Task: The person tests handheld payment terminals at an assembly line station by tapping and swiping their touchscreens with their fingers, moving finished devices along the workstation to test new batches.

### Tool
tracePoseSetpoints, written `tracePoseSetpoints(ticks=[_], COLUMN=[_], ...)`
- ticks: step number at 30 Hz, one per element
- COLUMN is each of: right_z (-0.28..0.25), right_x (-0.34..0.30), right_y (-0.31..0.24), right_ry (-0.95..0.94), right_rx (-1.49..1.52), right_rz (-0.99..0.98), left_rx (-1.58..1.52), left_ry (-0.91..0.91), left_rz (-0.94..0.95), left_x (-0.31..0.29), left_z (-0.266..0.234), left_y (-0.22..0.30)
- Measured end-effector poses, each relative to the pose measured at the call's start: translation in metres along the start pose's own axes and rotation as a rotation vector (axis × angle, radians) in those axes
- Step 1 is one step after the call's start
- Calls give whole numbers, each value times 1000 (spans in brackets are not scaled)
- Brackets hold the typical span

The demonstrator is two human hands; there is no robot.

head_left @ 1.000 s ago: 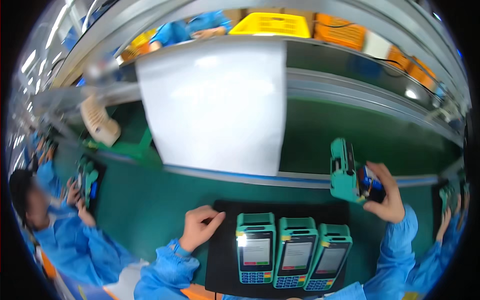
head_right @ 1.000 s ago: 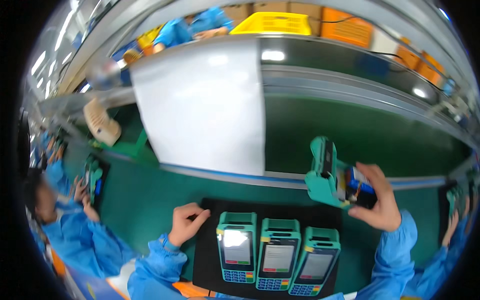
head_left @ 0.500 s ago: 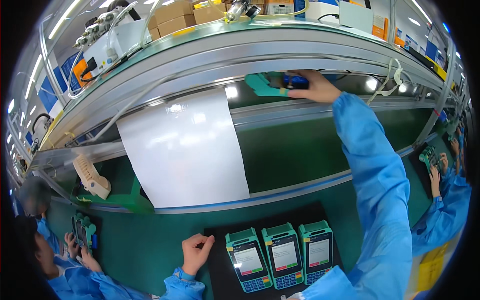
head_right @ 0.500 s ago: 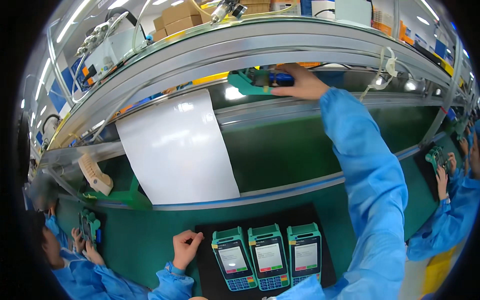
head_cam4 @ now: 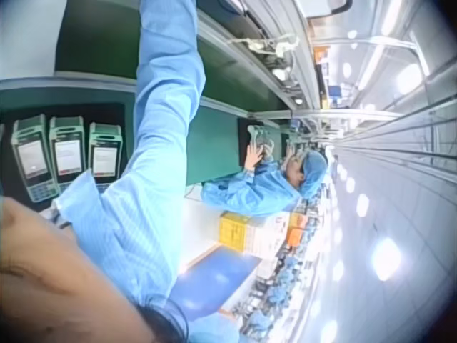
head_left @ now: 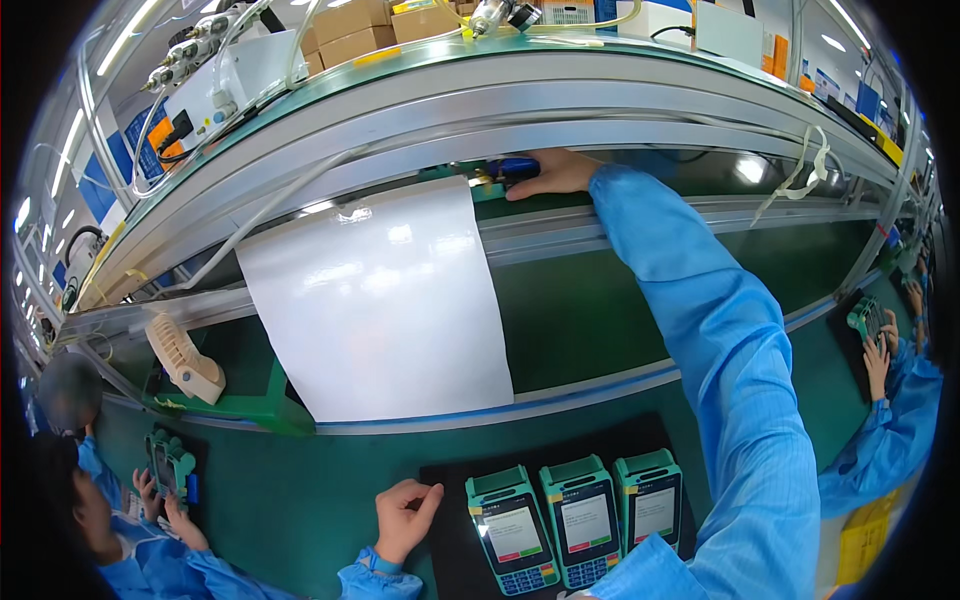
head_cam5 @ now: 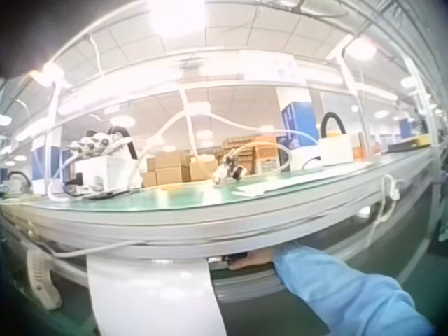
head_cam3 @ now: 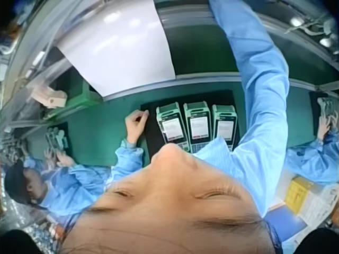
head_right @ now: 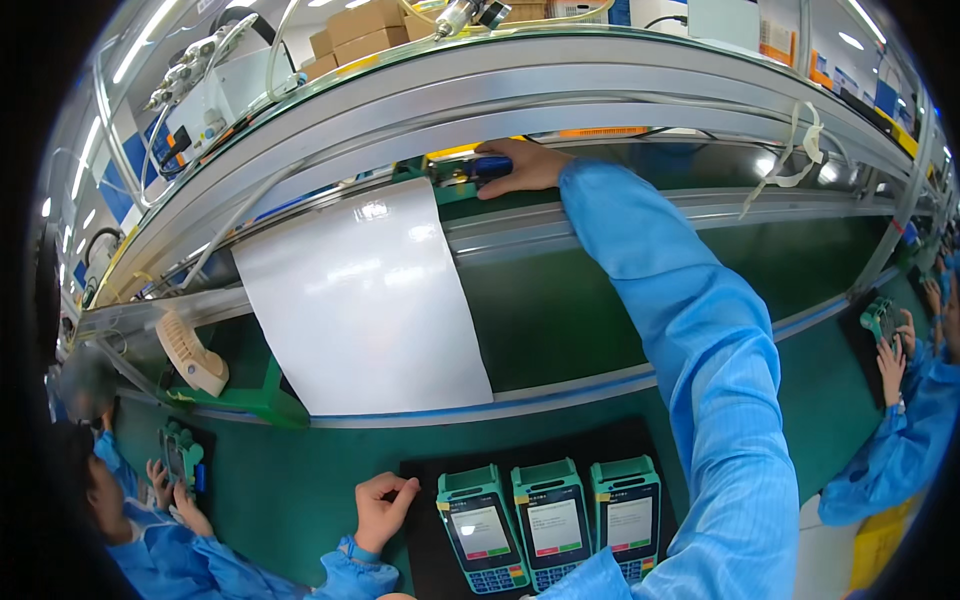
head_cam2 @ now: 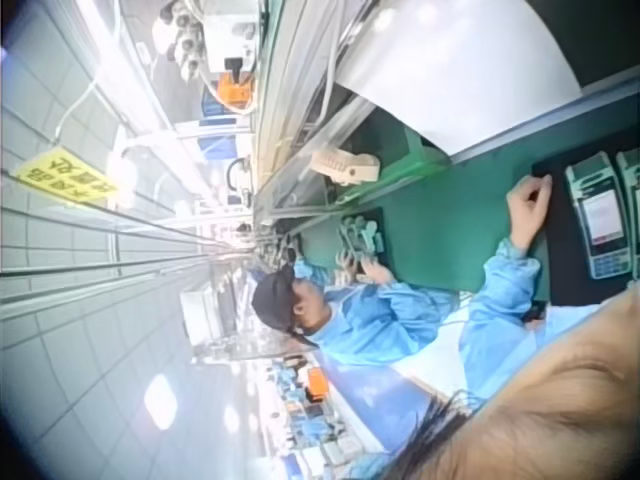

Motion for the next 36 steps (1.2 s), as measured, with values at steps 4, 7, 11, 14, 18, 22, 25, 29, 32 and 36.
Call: tracePoseSetpoints(ticks=[4, 7, 11, 14, 18, 22, 25, 29, 32, 36], right_z=[-6, -30, -58, -55, 4, 74, 124, 173, 178, 185], right_x=[-3, -25, -85, -156, -256, -376, -424, -430, -422, -412], right_y=[-4, -22, -50, -132, -201, -190, -211, -235, -246, -263], right_ry=[39, 81, 354, 472, 398, 628, 622, 703, 740, 831], right_rx=[-23, -97, -5, -254, -300, 317, 397, 540, 549, 512], right_rz=[35, 142, 147, -149, -76, 361, 521, 490, 520, 604], left_rx=[2, -6, 42, 30, 89, 390, 425, 413, 404, 306], left_ry=[-10, -13, -19, -9, 108, 243, 261, 300, 270, 219], left_rz=[14, 13, 30, 61, 70, -43, -101, -73, -138, -129], left_x=[1, -3, -12, -10, -16, -56, -76, -72, -74, -81], left_z=[2, 3, 4, 4, -7, -16, -2, -4, -1, 4], left_y=[6, 8, 8, 9, 13, 29, 29, 21, 19, 14])
Point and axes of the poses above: each hand's wrist, its own x-axis towards the middle knuckle, its own z-axis out of the palm, y = z × x, the point moved 10 cm from there along x, towards the middle knuckle, and after that the axes turned 14 degrees about -z, right-handed, at the moved point
